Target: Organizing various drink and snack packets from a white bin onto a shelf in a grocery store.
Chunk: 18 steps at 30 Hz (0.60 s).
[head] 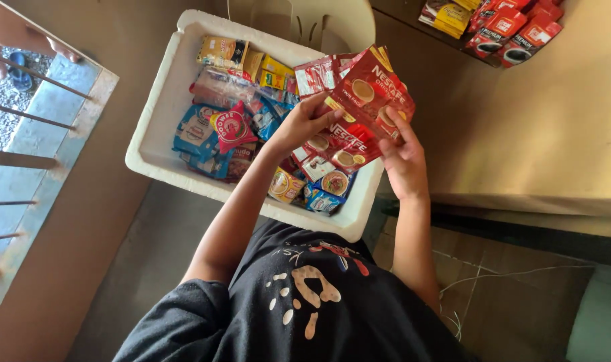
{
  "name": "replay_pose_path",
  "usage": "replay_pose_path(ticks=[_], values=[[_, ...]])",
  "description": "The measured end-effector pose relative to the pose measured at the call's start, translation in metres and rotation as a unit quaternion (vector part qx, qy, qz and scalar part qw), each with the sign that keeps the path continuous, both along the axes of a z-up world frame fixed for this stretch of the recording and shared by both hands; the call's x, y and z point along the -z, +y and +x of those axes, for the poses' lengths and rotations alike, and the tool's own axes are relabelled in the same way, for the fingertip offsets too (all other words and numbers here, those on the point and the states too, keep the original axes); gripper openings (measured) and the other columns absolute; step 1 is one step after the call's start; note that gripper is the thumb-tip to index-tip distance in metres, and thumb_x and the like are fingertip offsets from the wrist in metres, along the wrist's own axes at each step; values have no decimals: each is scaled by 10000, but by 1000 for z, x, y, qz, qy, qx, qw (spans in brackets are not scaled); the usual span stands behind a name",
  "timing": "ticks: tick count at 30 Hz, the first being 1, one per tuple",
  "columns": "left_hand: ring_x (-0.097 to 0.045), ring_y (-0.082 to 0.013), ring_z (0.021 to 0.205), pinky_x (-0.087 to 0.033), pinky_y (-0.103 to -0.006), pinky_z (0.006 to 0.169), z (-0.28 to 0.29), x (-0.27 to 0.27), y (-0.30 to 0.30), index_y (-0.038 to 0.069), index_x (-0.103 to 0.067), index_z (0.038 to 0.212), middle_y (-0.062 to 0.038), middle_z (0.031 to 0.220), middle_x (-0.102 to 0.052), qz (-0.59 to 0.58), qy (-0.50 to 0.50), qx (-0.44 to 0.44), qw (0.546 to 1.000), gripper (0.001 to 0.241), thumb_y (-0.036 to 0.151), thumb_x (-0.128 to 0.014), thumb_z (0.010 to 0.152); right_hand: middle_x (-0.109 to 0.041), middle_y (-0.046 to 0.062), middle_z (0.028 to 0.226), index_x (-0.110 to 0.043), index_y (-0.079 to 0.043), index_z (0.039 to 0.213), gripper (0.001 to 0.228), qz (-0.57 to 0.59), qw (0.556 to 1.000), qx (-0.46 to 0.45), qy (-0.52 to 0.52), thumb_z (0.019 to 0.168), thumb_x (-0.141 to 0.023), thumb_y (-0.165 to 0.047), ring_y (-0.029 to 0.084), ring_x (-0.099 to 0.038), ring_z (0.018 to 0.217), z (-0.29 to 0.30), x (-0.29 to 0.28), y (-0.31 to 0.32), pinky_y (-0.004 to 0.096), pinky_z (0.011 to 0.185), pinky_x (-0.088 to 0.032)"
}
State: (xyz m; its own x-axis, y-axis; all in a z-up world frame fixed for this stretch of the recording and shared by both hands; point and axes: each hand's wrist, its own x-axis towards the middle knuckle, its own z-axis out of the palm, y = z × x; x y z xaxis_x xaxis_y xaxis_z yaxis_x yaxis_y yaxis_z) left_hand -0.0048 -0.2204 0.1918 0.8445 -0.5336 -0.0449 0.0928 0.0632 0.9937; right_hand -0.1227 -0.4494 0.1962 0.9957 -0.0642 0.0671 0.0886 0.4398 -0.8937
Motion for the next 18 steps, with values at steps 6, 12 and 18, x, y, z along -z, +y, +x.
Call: replay_pose_path(ticks=[6, 12, 18], values=[[-624, -17, 927, -556, -211, 802, -6, -2, 0, -2, -667, 1156, 14, 1046, -673, -17, -60, -30, 998, 319, 208, -780, 943, -512, 118, 1531, -499, 5, 1481, 556, -111, 990, 68, -48, 982, -743, -21, 217, -509, 1427, -1, -17, 11, 405, 1255, -403], [-577, -175, 1145, -510, -325, 977, -5, 4, 10, -28, -635, 1017, -44, 1366, -547, -47, -177, -68, 981, 251, 104, -835, 939, -540, 143, 1413, -595, -58, 1459, 598, -275, 957, 92, -3, 922, -836, -165, 228, -585, 1308, -4, -24, -5, 407, 1177, -514], [-544, -306, 1357, -445, -397, 1154, -12, -89, 21, -5, -634, 1096, -103, 1449, -557, -34, -394, -61, 917, 265, 66, -824, 926, -482, 182, 1435, -553, -97, 1427, 914, -589, 776, 121, -193, 689, -938, -476, 336, -470, 1344, 5, -50, 22, 450, 1145, -398]])
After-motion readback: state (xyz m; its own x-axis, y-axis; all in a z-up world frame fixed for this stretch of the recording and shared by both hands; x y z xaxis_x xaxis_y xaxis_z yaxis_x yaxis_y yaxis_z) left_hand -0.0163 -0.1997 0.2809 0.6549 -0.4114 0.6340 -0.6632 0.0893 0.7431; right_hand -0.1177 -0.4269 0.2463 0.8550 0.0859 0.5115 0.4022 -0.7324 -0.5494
